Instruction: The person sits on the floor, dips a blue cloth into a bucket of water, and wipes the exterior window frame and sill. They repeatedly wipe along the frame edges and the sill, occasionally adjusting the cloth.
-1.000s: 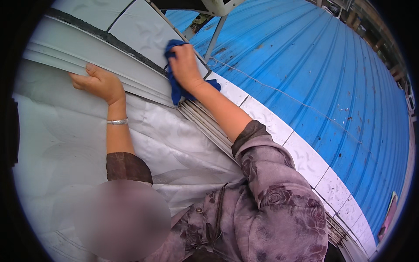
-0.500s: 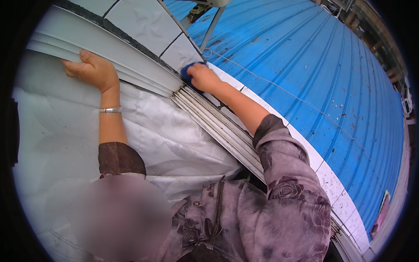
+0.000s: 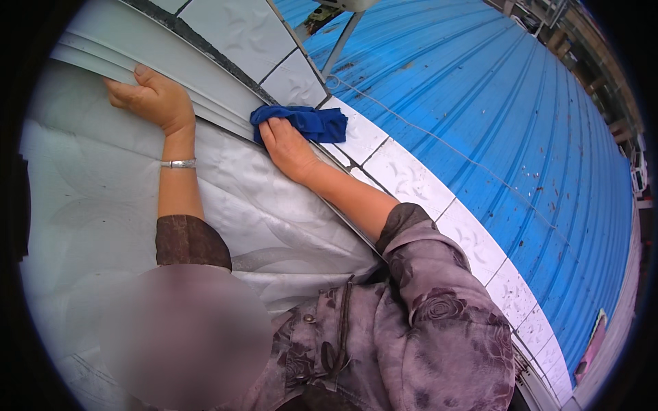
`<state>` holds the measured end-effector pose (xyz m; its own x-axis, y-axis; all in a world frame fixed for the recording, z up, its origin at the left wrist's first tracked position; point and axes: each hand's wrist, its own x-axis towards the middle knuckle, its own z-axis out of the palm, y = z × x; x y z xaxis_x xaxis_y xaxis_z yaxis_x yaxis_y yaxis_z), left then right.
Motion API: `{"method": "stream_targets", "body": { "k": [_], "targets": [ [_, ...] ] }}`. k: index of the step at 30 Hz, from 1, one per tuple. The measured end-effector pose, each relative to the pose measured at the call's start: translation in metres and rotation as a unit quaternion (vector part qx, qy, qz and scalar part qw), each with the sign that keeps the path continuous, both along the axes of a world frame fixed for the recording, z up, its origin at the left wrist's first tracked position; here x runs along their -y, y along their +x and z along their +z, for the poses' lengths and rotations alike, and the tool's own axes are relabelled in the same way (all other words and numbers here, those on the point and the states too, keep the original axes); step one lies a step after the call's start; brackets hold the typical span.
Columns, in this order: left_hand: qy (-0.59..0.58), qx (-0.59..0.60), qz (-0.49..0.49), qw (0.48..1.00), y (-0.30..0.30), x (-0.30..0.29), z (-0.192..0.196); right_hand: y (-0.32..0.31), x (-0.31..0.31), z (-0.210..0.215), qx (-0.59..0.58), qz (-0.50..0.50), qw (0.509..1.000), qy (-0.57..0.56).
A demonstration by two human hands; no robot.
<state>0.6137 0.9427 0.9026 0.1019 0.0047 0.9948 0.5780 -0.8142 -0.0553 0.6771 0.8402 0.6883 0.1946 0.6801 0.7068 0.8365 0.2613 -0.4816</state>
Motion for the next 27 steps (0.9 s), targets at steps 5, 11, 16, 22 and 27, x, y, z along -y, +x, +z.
{"method": "stream_targets", "body": {
  "k": [5, 11, 16, 22, 27],
  "targets": [
    [-0.030, 0.008, -0.006, 0.999, 0.002, -0.001, -0.003, 0.014, -0.001, -0.022, -0.002, 0.025, 0.999, -0.047],
    [-0.045, 0.017, 0.000, 0.999, 0.001, -0.004, -0.007, 0.073, 0.028, 0.014, -0.216, 0.088, 0.952, -0.197],
    [-0.023, 0.051, 0.004, 0.998, 0.003, -0.011, -0.012, 0.144, 0.090, 0.082, -0.514, 0.160, 0.837, -0.098],
    [0.013, 0.054, 0.009, 0.998, 0.002, -0.014, -0.007, 0.129, 0.021, 0.004, -0.211, 0.012, 0.970, -0.122],
    [-0.007, 0.015, 0.002, 1.000, 0.006, -0.007, -0.010, 0.107, -0.007, -0.063, 0.087, 0.022, 0.974, -0.207]
  ]
}}
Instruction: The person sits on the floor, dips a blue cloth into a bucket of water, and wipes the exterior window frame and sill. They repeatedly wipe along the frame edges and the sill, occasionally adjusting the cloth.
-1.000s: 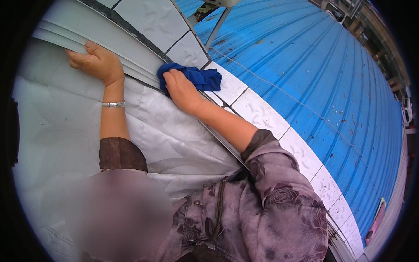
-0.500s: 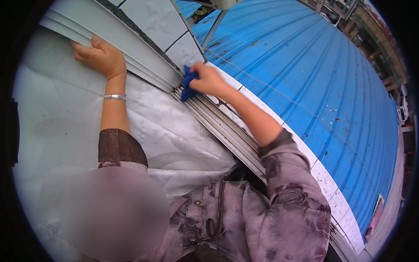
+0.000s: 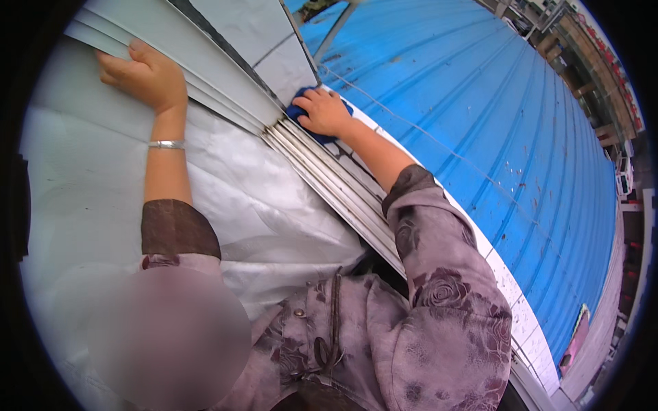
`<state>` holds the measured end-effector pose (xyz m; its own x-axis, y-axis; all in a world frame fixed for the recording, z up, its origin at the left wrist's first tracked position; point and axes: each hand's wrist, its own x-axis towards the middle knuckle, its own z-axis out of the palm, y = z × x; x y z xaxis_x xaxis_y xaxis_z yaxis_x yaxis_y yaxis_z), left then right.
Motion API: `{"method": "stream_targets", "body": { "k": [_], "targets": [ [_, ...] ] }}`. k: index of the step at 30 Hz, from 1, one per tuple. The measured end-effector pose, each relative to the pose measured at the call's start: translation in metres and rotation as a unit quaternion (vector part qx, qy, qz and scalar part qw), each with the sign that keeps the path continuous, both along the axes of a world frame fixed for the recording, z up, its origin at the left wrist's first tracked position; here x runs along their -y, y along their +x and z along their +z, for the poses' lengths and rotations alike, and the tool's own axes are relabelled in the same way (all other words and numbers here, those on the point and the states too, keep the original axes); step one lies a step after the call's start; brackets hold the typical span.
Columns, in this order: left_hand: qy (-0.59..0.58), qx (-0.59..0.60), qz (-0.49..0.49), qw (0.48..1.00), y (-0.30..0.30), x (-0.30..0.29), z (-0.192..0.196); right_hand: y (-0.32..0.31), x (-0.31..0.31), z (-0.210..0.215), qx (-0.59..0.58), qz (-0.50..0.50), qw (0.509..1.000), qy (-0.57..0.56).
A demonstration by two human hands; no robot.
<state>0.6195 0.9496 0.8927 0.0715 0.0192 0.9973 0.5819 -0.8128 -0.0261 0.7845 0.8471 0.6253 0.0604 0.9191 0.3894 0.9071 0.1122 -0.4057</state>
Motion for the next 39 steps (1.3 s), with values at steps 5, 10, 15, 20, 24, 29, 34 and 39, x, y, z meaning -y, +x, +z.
{"method": "stream_targets", "body": {
  "k": [5, 10, 15, 20, 24, 29, 34, 39],
  "targets": [
    [0.022, 0.005, 0.027, 0.999, -0.006, -0.020, -0.003, 0.020, 0.067, 0.008, 0.071, 0.014, 0.997, -0.001],
    [-0.002, 0.003, 0.010, 1.000, -0.010, -0.021, -0.010, 0.038, 0.216, 0.013, 0.048, -0.070, 0.994, -0.063],
    [-0.001, 0.031, 0.018, 0.999, -0.005, -0.017, -0.007, 0.079, 0.311, 0.021, -0.149, -0.328, 0.890, -0.279],
    [-0.020, 0.038, 0.017, 0.999, -0.004, -0.012, -0.008, 0.034, 0.228, 0.047, -0.177, -0.171, 0.967, -0.058],
    [0.010, 0.030, 0.019, 0.999, -0.006, -0.008, 0.004, -0.048, 0.092, 0.065, -0.116, 0.018, 0.988, 0.095],
    [-0.003, 0.009, -0.004, 1.000, 0.014, 0.002, -0.012, -0.070, 0.029, 0.026, 0.012, -0.004, 0.999, 0.036],
    [0.050, 0.069, 0.071, 0.994, 0.004, -0.047, -0.023, -0.062, 0.116, 0.030, 0.013, 0.047, 0.999, 0.015],
    [0.064, 0.057, 0.053, 0.995, 0.003, -0.052, -0.027, -0.052, 0.257, 0.039, 0.019, 0.036, 0.998, -0.043]
  ]
}}
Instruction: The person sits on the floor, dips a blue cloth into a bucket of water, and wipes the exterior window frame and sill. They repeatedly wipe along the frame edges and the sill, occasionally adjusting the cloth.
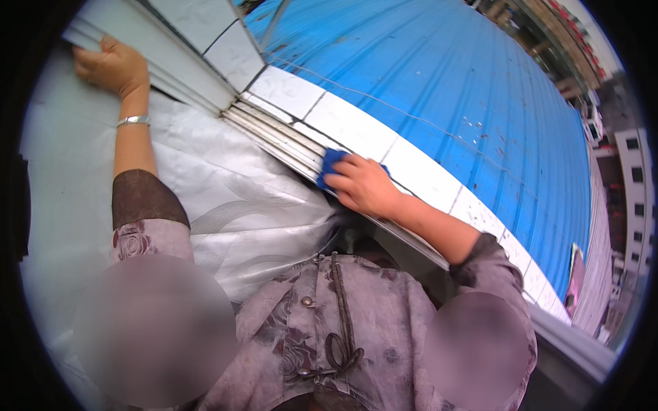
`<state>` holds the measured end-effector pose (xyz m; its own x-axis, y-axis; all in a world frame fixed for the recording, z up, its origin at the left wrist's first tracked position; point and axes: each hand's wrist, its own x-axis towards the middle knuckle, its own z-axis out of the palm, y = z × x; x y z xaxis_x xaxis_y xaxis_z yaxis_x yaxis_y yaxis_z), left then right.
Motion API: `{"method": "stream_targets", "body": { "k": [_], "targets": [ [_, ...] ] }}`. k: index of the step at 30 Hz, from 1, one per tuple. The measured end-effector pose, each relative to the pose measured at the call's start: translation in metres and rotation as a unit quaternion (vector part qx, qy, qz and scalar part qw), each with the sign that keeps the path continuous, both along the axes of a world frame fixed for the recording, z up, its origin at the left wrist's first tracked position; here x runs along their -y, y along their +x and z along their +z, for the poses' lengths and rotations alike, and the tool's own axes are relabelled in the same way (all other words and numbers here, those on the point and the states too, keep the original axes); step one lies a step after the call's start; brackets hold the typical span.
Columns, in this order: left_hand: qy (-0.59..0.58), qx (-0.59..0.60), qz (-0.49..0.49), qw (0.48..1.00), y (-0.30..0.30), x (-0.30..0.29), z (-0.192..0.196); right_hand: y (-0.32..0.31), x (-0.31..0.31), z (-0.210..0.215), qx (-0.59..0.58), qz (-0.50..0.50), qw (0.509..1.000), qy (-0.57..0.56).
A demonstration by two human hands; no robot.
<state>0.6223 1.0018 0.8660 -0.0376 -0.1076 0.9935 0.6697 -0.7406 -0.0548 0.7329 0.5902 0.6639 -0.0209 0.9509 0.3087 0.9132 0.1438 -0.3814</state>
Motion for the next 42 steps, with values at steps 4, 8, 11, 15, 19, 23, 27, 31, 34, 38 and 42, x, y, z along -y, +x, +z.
{"method": "stream_targets", "body": {
  "k": [4, 8, 11, 15, 19, 23, 27, 31, 34, 38, 42],
  "targets": [
    [-0.043, 0.010, 0.001, 0.999, 0.005, -0.020, -0.010, 0.011, 0.119, 0.023, 0.011, -0.034, 0.997, -0.065],
    [-0.054, 0.005, -0.028, 0.998, 0.004, -0.024, -0.020, 0.033, 0.175, 0.041, 0.097, -0.253, 0.934, -0.232],
    [-0.078, -0.010, -0.044, 0.996, 0.005, -0.022, -0.019, 0.029, 0.121, 0.042, -0.058, -0.326, 0.939, -0.089],
    [-0.041, -0.017, -0.038, 0.998, -0.001, -0.027, -0.017, 0.005, -0.051, 0.013, -0.061, -0.164, 0.979, 0.102],
    [-0.028, -0.014, -0.021, 0.999, 0.005, -0.018, -0.012, -0.034, -0.160, -0.021, -0.053, -0.157, 0.985, 0.056],
    [-0.055, -0.017, -0.015, 0.998, 0.004, -0.024, -0.016, -0.029, -0.132, -0.030, 0.010, -0.116, 0.993, 0.030],
    [-0.038, -0.024, -0.036, 0.998, -0.003, -0.042, -0.014, -0.007, -0.031, -0.016, 0.014, -0.061, 0.998, -0.013],
    [0.022, 0.022, 0.008, 0.999, -0.003, -0.025, -0.023, 0.030, 0.093, 0.016, 0.061, 0.000, 0.985, -0.163],
    [0.053, -0.038, -0.135, 0.989, 0.014, 0.040, -0.047, 0.060, 0.149, 0.037, 0.177, -0.099, 0.931, -0.302],
    [-0.130, -0.189, -0.255, 0.939, 0.039, 0.133, -0.118, 0.083, 0.128, 0.044, 0.052, -0.297, 0.942, -0.151],
    [-0.327, -0.273, -0.249, 0.870, 0.034, 0.160, -0.207, 0.042, 0.028, 0.001, -0.055, -0.153, 0.987, 0.019]
  ]
}}
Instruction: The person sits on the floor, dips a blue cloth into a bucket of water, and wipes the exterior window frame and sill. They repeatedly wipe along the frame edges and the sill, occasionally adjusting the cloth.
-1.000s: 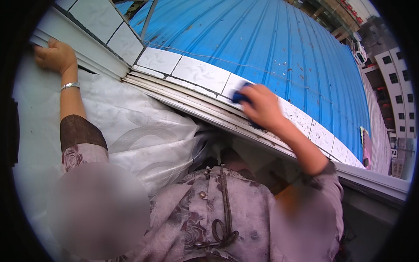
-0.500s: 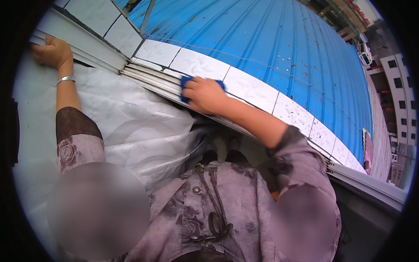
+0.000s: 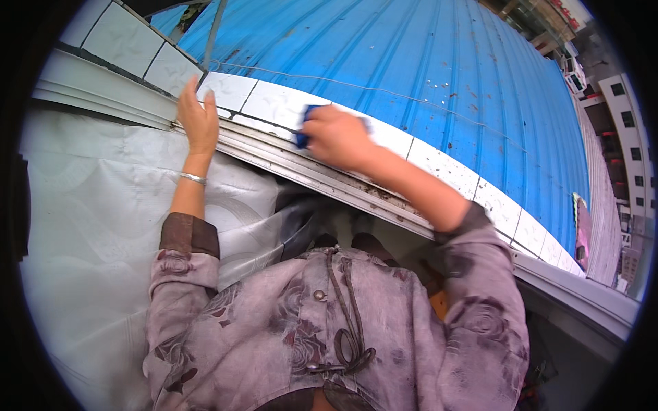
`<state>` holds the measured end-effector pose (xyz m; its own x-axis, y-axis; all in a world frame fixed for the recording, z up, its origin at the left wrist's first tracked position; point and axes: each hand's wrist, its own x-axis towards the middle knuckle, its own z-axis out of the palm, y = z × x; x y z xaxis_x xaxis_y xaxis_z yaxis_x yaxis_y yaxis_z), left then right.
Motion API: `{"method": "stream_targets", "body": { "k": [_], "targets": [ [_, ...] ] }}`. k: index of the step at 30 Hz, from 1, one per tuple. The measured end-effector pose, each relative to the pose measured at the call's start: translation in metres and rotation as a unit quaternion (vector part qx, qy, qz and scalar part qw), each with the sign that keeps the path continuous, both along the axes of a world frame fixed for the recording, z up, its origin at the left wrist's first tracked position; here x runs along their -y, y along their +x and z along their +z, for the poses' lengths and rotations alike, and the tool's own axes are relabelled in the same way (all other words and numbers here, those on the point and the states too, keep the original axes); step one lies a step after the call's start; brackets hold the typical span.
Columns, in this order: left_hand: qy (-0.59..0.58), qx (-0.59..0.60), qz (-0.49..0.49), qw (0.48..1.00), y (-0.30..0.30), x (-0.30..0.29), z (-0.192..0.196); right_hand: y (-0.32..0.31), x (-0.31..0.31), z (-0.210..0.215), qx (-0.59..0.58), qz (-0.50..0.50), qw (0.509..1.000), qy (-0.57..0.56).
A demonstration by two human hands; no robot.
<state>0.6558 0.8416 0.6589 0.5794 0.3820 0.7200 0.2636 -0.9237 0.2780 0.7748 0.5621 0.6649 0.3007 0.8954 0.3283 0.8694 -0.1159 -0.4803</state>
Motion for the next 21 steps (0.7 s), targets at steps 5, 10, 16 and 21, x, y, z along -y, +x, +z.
{"method": "stream_targets", "body": {
  "k": [5, 10, 16, 21],
  "targets": [
    [-0.063, -0.160, -0.027, 0.985, -0.019, -0.005, -0.041, -0.041, -0.065, -0.027, 0.086, 0.083, 0.992, -0.037],
    [-0.152, -0.107, -0.037, 0.982, -0.028, -0.020, -0.062, -0.002, 0.001, 0.008, -0.049, 0.087, 0.981, -0.167],
    [-0.458, 0.019, -0.042, 0.888, -0.025, -0.018, -0.050, 0.024, 0.012, 0.034, -0.198, -0.155, 0.966, -0.052],
    [-0.586, -0.088, -0.218, 0.776, -0.009, 0.021, -0.025, 0.022, -0.033, 0.004, -0.340, -0.172, 0.925, 0.013]
  ]
}}
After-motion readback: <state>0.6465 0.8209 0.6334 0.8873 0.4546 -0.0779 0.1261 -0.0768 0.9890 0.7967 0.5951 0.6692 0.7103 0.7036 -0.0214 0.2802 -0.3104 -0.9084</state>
